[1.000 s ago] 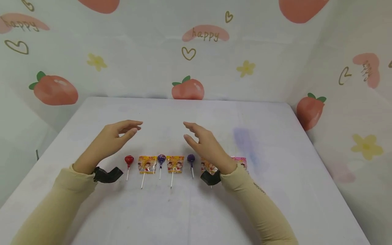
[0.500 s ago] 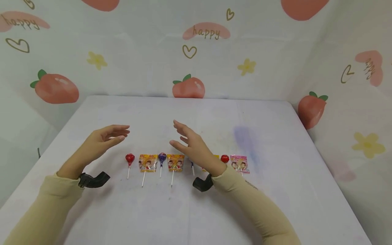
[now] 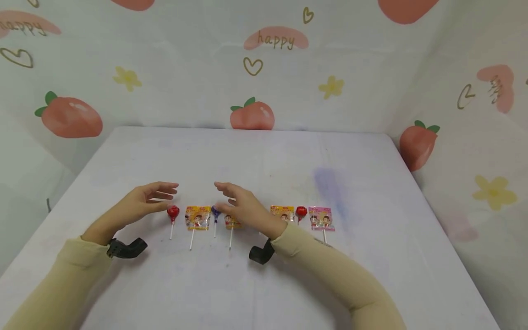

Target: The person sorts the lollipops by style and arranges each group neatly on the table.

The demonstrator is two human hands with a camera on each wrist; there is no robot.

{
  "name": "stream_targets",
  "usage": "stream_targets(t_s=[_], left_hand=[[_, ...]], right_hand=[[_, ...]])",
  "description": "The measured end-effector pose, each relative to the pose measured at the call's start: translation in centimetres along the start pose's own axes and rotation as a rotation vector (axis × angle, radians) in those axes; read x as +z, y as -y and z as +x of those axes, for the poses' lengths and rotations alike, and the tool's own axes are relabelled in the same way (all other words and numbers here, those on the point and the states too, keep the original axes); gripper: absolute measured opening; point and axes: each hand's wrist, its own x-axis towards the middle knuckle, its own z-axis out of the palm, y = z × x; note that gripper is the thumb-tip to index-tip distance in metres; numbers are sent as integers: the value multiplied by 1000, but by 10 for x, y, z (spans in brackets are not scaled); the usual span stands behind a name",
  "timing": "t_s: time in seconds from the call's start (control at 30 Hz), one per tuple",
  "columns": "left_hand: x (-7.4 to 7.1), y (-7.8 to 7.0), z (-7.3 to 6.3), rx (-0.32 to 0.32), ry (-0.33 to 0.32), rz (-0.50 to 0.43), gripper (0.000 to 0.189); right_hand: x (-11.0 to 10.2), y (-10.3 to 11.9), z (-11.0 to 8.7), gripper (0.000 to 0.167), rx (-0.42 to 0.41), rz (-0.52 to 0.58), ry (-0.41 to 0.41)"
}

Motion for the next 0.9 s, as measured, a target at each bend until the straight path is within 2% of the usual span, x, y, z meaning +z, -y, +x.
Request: stream_targets(t_s=[0.23,0.4,0.73,0.9], left_hand=[[3,10,3,-1,43,-2,59],[5,14,5,-38,83,24,58],[7,22,10,-75,80,40,56],[8,23,12,-66,85,44,52]], right_hand=[[9,-4,8,51,49,-103,-12],[15,-6,12,49,83,-134,-22],[22,-10,18,43,137,-193,-28],[23,-13,19,42,145,-223,-20]])
